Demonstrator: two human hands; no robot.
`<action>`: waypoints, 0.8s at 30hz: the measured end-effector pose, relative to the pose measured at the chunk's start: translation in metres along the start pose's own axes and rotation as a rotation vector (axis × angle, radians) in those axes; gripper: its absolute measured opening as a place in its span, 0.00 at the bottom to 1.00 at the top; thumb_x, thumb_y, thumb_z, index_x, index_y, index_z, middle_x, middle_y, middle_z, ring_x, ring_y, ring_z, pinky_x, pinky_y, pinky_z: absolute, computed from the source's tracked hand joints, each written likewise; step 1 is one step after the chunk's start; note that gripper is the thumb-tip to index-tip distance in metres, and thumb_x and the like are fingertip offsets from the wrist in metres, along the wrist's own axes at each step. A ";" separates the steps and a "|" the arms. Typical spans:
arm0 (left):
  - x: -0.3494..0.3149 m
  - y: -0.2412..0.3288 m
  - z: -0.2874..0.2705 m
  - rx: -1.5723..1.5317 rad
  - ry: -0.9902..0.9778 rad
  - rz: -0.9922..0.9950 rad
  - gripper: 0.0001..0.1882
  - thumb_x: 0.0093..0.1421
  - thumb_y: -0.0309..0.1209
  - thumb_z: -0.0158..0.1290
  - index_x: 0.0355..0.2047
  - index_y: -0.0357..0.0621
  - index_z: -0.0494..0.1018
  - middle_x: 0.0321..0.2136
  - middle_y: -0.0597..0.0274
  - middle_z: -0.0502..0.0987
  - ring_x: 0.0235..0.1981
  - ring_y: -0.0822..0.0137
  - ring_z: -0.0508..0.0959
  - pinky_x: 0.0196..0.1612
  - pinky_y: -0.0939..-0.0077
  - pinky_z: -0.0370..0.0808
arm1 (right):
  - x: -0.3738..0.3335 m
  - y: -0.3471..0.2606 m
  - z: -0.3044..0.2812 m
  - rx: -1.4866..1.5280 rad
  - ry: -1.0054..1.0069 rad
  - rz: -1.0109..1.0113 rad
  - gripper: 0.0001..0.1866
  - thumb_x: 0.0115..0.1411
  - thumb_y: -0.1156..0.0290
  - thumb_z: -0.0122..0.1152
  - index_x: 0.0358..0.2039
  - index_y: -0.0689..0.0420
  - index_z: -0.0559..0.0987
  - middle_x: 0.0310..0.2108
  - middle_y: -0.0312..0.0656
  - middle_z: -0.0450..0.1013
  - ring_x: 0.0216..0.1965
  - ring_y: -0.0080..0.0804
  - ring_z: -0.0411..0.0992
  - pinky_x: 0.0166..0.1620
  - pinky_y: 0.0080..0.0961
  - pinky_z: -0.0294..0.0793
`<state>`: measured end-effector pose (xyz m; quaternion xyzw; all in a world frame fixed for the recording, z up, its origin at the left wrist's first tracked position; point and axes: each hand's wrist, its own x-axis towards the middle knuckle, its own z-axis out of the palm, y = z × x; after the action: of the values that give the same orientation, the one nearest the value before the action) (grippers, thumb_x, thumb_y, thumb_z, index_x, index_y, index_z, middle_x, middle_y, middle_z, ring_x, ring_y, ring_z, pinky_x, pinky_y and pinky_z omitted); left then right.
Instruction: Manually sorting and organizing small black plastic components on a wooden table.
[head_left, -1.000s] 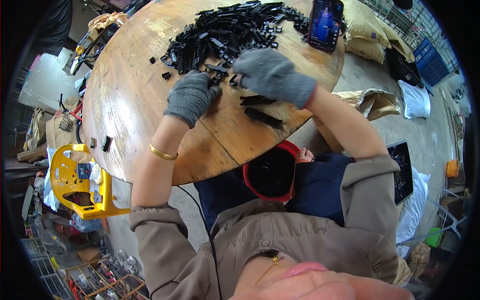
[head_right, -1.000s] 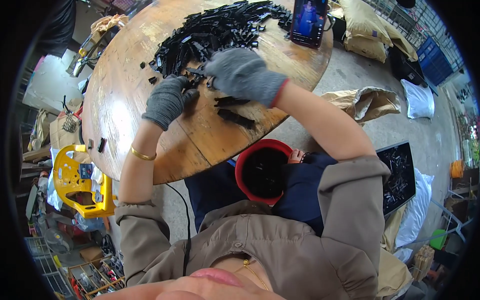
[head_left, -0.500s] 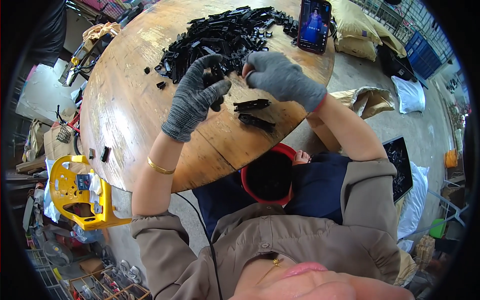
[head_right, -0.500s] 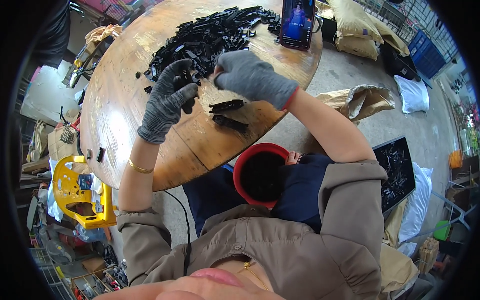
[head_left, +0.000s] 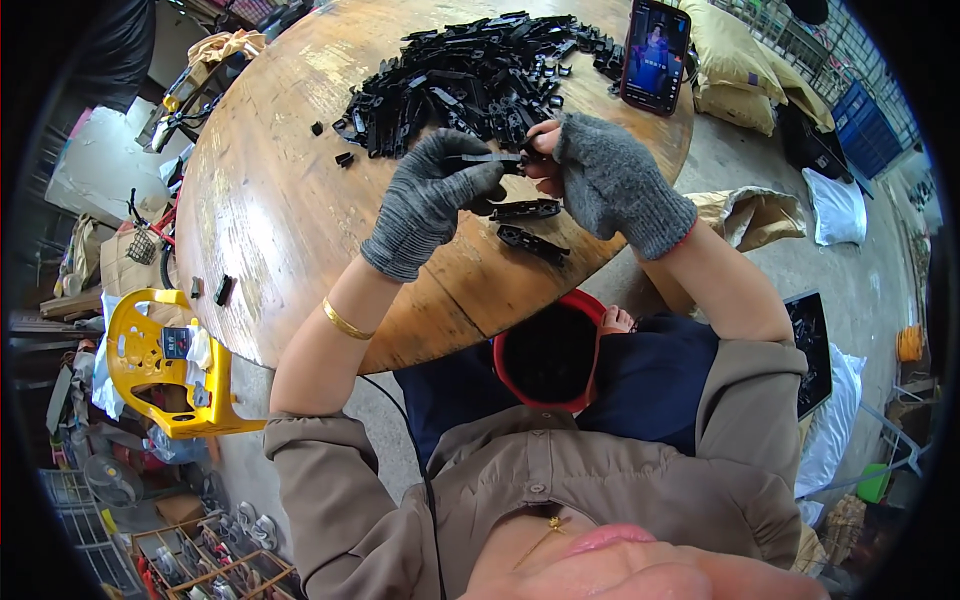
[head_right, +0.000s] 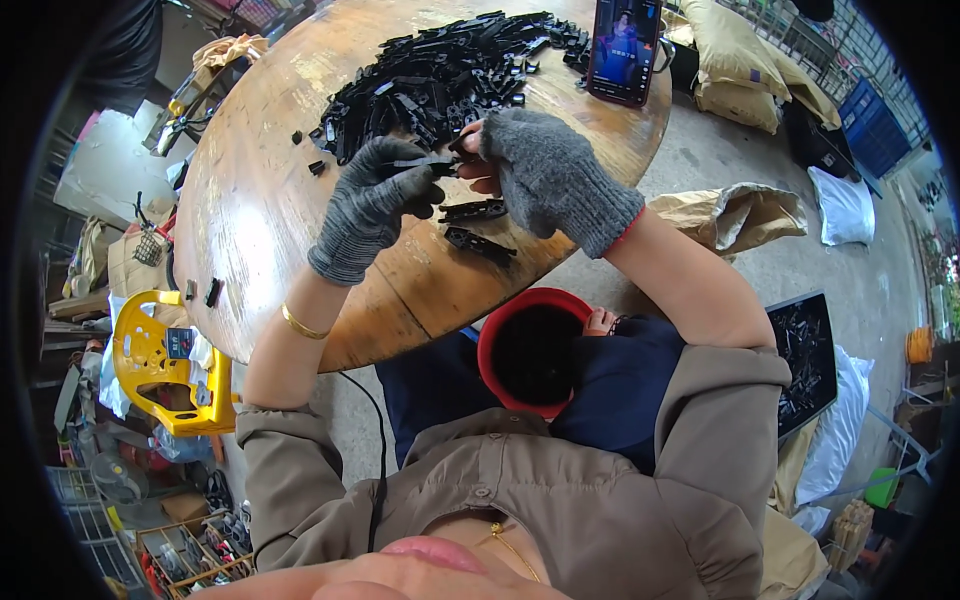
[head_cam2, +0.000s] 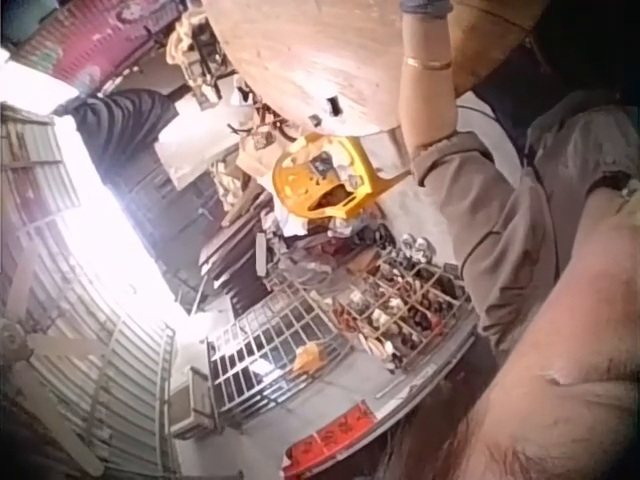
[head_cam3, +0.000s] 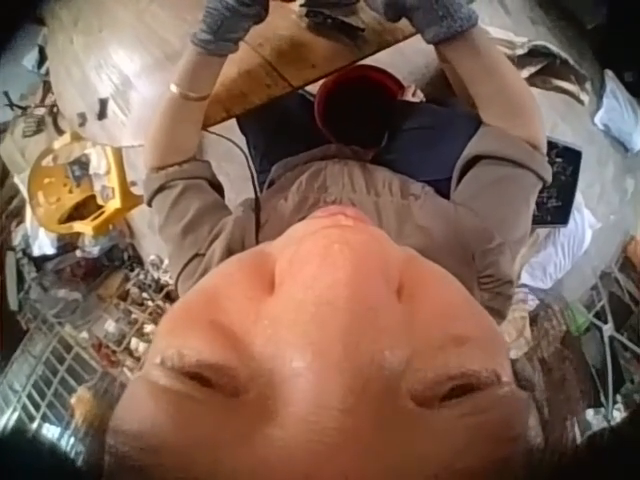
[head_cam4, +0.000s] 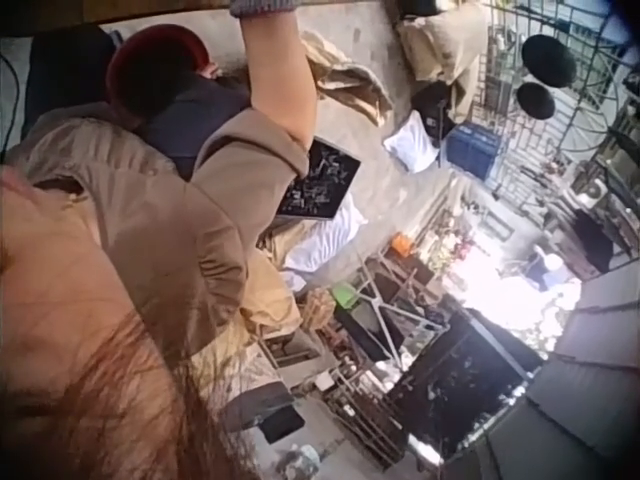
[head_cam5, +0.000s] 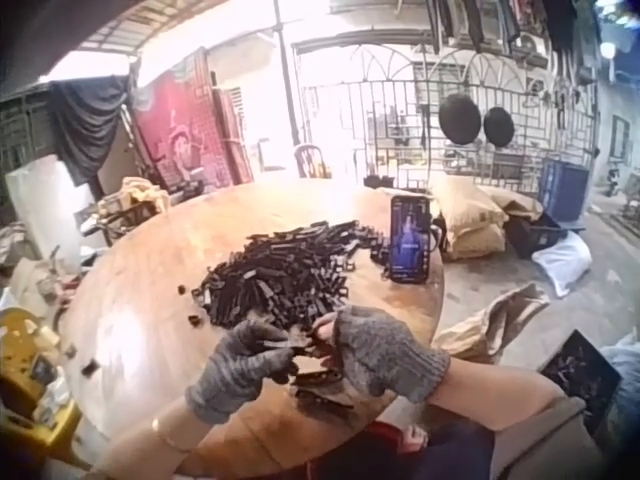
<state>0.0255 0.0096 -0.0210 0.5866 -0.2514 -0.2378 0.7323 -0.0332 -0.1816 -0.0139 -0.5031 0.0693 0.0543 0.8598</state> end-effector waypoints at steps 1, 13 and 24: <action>-0.001 0.000 0.000 0.073 0.005 0.005 0.12 0.51 0.26 0.56 0.36 0.39 0.69 0.28 0.60 0.75 0.27 0.71 0.76 0.29 0.83 0.74 | 0.000 0.000 -0.001 -0.001 -0.001 -0.001 0.11 0.50 0.70 0.58 0.35 0.59 0.73 0.28 0.40 0.71 0.29 0.29 0.72 0.32 0.23 0.73; 0.002 0.001 0.004 -0.406 -0.193 0.198 0.11 0.53 0.25 0.50 0.38 0.39 0.69 0.37 0.53 0.74 0.39 0.60 0.75 0.46 0.69 0.71 | -0.004 0.004 0.010 -0.625 -0.051 -0.204 0.11 0.54 0.67 0.56 0.33 0.63 0.74 0.25 0.40 0.72 0.26 0.23 0.72 0.29 0.15 0.73; -0.012 0.007 0.012 0.209 -0.059 -0.042 0.14 0.58 0.28 0.49 0.44 0.37 0.68 0.23 0.72 0.69 0.22 0.84 0.65 0.26 0.91 0.66 | -0.005 -0.017 -0.008 -0.379 0.017 -0.151 0.14 0.53 0.67 0.57 0.35 0.64 0.74 0.25 0.43 0.72 0.27 0.24 0.72 0.31 0.18 0.72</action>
<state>0.0089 0.0097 -0.0125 0.6576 -0.2839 -0.2426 0.6542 -0.0362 -0.1968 -0.0024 -0.6603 0.0272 -0.0027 0.7505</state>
